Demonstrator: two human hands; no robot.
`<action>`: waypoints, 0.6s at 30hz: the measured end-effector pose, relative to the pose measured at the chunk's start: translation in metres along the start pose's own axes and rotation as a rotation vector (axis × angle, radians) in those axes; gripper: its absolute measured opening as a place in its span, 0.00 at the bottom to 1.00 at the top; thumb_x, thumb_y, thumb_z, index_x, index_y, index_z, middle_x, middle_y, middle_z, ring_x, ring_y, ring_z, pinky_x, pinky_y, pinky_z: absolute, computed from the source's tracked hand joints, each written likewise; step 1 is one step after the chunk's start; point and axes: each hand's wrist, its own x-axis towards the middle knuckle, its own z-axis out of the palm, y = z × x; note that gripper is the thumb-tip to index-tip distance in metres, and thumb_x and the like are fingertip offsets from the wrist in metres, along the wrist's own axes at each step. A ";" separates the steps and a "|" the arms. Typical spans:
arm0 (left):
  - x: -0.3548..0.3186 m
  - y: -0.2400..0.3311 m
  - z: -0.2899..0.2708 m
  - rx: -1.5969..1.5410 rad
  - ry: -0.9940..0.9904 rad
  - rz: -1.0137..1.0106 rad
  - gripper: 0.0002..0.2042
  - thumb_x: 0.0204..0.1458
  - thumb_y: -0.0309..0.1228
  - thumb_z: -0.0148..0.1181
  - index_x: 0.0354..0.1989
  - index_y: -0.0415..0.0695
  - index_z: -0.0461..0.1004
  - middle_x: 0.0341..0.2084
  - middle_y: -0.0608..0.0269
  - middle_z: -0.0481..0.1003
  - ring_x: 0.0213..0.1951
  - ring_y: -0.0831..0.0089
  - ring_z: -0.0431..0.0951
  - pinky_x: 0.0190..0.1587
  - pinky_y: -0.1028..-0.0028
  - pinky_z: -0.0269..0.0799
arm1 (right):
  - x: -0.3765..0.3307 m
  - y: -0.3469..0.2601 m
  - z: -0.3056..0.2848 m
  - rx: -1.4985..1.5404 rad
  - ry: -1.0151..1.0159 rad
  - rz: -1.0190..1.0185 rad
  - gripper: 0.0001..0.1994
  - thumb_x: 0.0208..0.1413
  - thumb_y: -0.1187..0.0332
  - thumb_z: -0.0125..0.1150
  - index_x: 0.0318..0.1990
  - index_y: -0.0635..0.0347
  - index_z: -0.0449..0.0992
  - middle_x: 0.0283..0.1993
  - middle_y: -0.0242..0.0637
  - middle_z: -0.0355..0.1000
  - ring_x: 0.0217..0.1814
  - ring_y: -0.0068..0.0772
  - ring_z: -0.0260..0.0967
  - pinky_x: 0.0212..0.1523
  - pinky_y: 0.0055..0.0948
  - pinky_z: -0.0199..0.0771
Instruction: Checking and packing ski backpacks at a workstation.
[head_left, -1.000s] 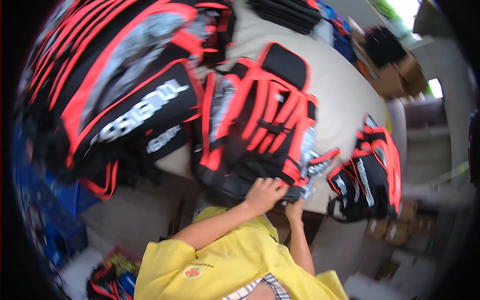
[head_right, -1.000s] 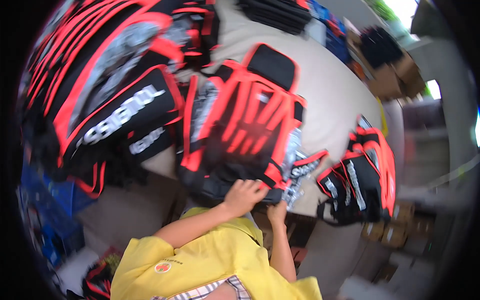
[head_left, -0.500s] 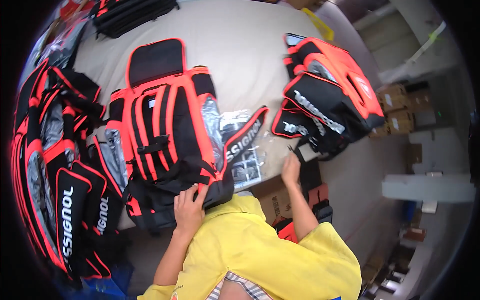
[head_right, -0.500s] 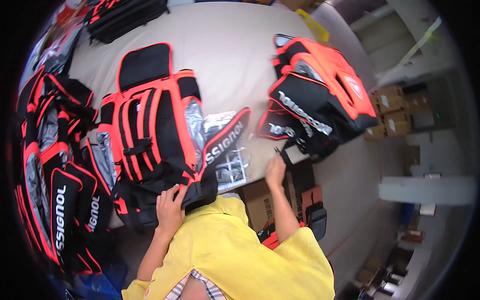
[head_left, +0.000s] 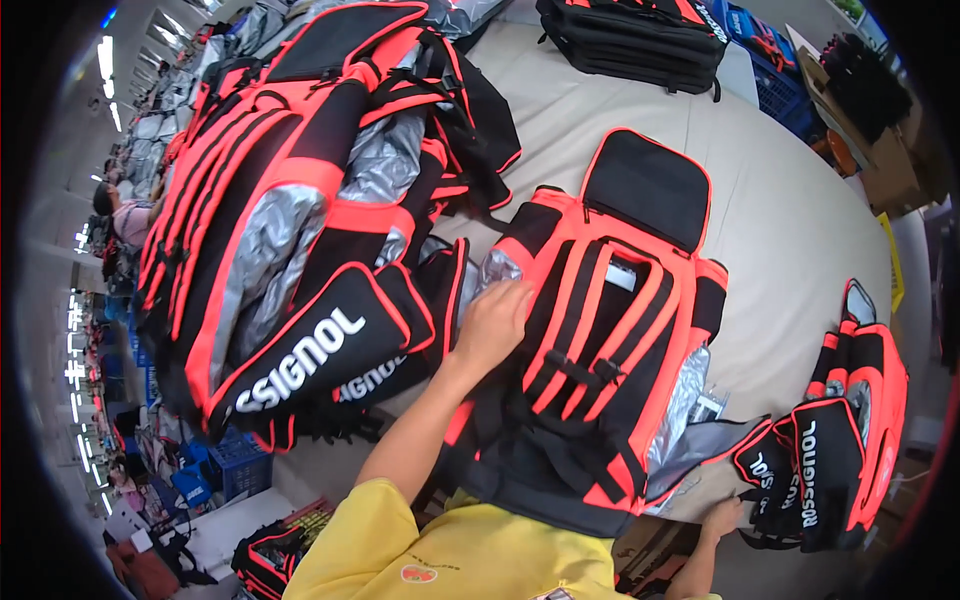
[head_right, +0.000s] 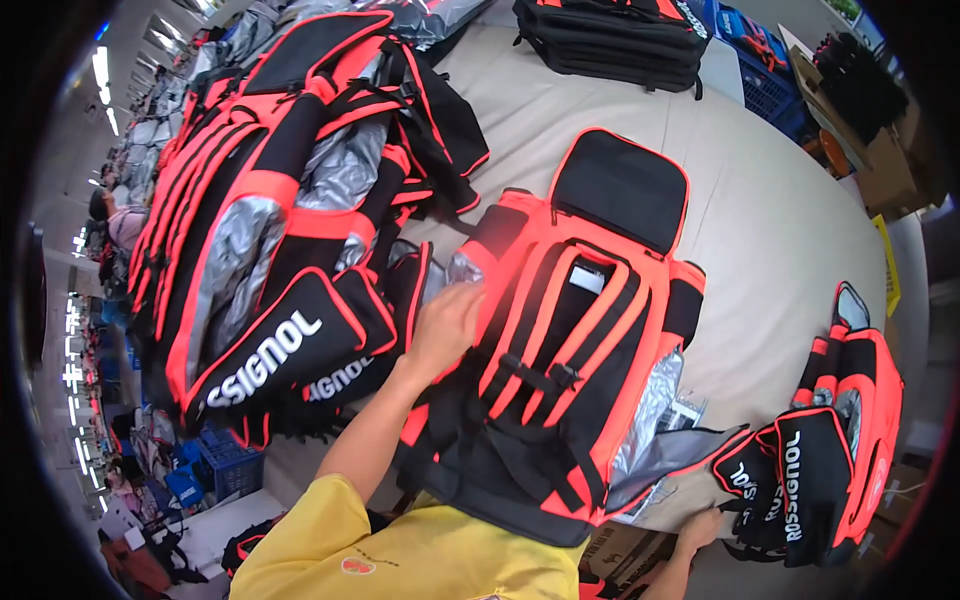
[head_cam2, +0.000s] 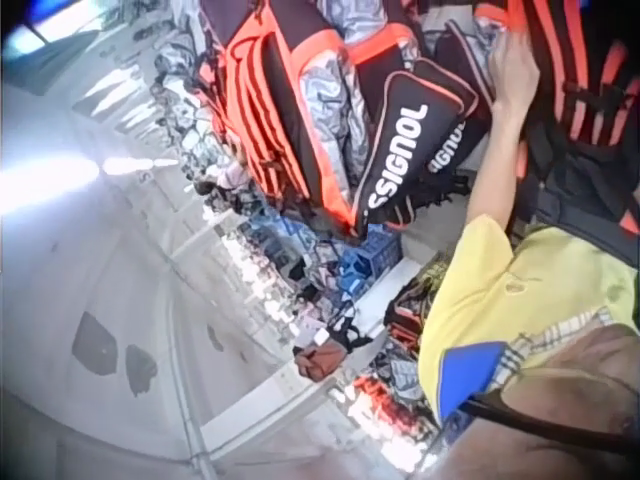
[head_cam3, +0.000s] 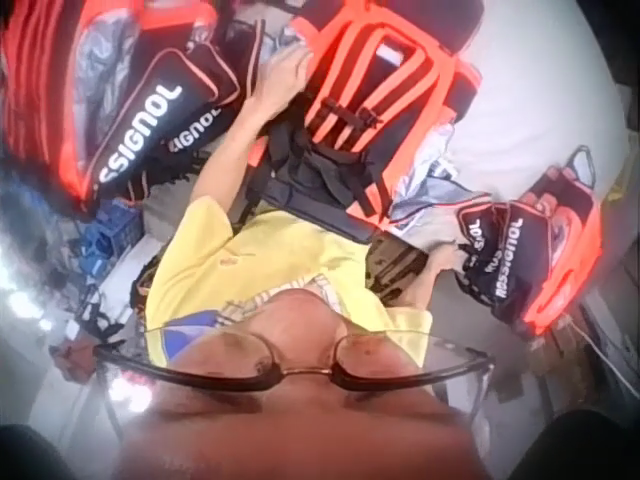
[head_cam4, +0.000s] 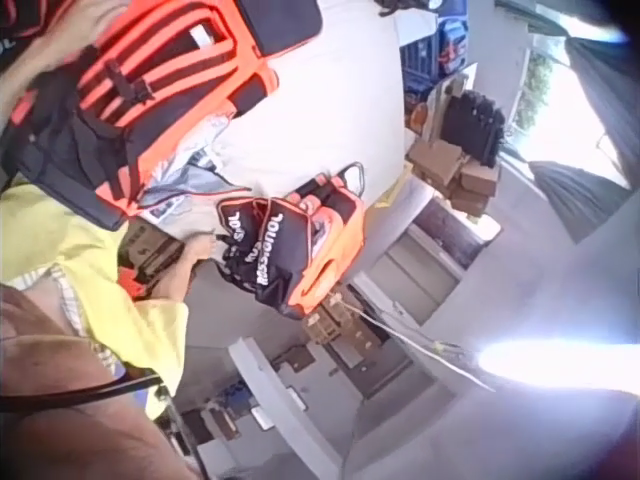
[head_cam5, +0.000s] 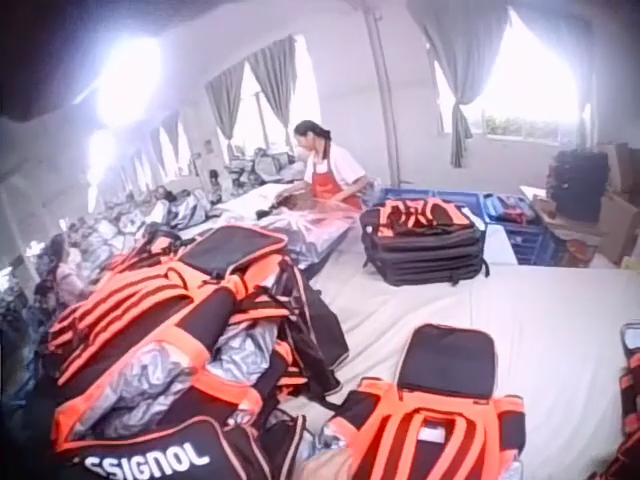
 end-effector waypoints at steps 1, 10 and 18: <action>0.013 -0.028 0.017 0.058 -0.003 0.086 0.10 0.61 0.24 0.61 0.48 0.35 0.81 0.44 0.46 0.82 0.50 0.48 0.82 0.53 0.57 0.78 | 0.005 -0.008 -0.014 0.110 -0.064 0.156 0.13 0.72 0.66 0.47 0.51 0.65 0.74 0.50 0.60 0.76 0.53 0.64 0.76 0.51 0.57 0.77; 0.044 -0.096 0.098 0.277 -0.162 -0.059 0.21 0.63 0.36 0.60 0.61 0.38 0.78 0.62 0.46 0.73 0.66 0.48 0.70 0.66 0.53 0.64 | -0.028 -0.057 -0.199 0.948 0.193 0.546 0.16 0.79 0.57 0.46 0.57 0.61 0.68 0.26 0.33 0.69 0.19 0.24 0.65 0.19 0.25 0.67; 0.066 -0.108 0.119 0.223 -0.056 -0.218 0.17 0.60 0.35 0.65 0.57 0.48 0.83 0.51 0.57 0.76 0.52 0.57 0.74 0.52 0.57 0.65 | -0.046 -0.136 -0.188 1.037 0.070 0.270 0.14 0.80 0.58 0.45 0.56 0.60 0.68 0.24 0.29 0.66 0.19 0.19 0.61 0.19 0.23 0.62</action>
